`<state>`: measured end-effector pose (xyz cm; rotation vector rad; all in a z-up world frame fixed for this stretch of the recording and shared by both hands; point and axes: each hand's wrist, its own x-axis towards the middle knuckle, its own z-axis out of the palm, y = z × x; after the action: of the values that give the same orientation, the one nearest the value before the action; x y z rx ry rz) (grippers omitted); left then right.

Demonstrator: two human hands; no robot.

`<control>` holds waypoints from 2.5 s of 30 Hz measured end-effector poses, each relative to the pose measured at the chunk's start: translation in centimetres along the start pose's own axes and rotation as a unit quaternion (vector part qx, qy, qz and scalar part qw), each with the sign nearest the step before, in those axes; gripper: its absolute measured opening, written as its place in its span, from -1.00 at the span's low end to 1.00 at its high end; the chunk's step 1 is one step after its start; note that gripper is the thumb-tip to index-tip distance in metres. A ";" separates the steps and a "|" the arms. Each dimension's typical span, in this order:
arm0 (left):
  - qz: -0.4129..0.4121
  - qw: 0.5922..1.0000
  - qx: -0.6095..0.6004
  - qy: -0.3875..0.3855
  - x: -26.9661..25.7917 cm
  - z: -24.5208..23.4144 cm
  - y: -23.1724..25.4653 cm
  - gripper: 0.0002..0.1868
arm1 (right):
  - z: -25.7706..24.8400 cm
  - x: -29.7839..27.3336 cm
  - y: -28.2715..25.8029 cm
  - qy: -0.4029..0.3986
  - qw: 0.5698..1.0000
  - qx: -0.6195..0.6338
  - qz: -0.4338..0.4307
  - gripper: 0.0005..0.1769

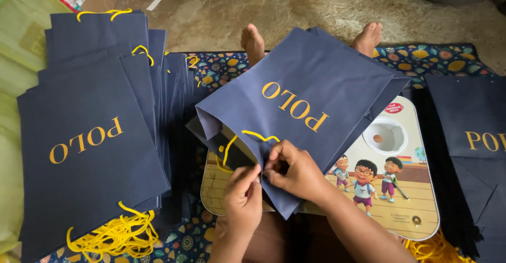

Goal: Threading yellow cord handles through the holes of blue paper shopping bags to assemble them.

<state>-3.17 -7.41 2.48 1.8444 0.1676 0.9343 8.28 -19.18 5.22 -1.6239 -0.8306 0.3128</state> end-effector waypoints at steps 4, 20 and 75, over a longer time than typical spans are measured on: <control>0.039 0.999 0.023 -0.021 0.4 0.2 0.3 -0.58 | 0.5 0.1 -1.0 0.033 0.986 -0.155 -0.042 -0.62; 0.032 0.992 0.111 -0.049 0.0 0.6 2.5 -0.50 | -0.2 -3.9 3.0 -0.020 0.943 0.321 0.088 -0.31; 0.021 0.955 0.296 -0.011 -7.1 -11.7 1.5 -0.85 | 3.1 -5.5 -3.9 0.174 0.896 -0.377 -0.161 -0.80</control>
<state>-16.29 -3.19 2.18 2.4140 0.4342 0.9588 1.19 -20.42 6.79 -2.1158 -0.9802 -0.6004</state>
